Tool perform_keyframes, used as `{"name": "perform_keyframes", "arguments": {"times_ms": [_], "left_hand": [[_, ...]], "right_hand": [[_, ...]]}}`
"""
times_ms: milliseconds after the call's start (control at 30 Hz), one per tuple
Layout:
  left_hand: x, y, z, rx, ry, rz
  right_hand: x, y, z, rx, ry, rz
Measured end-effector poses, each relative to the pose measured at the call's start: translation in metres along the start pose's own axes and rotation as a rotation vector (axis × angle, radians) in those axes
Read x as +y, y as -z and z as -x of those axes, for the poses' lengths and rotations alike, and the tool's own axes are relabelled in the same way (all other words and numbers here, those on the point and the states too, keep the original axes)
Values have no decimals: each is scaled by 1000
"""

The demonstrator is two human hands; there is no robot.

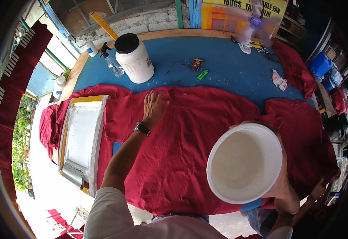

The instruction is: The person lays a red t-shirt on a table, smooths it, and positions a screen printing frame. They pour white ink onto the screen, spread it with a squeegee, and pull the squeegee across to print a design onto the t-shirt. The printed shirt is then lifted and moved aside.

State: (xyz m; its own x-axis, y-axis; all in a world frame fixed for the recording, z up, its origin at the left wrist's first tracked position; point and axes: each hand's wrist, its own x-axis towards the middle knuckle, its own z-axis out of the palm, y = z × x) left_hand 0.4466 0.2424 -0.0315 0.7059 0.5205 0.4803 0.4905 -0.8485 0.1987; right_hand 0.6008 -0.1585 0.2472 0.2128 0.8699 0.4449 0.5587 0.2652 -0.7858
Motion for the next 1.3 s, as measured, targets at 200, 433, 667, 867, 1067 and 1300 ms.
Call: {"name": "perform_keyframes", "arguments": {"times_ms": [200,433,667,867,1067,1300], "left_hand": [[112,78,211,-416,224,159],[118,188,411,-396,639,-35],[79,201,491,21,1188,483],[61,189,502,240,1292,762],[39,192,502,134,1298,652],[13,189,499,19,1273,591]], "right_hand": [[-85,-9,44,41,114,-68],[-144,-10,81,-18,320,110],[-219,-31,101,-86,317,421],[-220,-29,105,-135,585,202],[-224,-48,120,23,632,135],[-256,14,118,-337,557,326]]}}
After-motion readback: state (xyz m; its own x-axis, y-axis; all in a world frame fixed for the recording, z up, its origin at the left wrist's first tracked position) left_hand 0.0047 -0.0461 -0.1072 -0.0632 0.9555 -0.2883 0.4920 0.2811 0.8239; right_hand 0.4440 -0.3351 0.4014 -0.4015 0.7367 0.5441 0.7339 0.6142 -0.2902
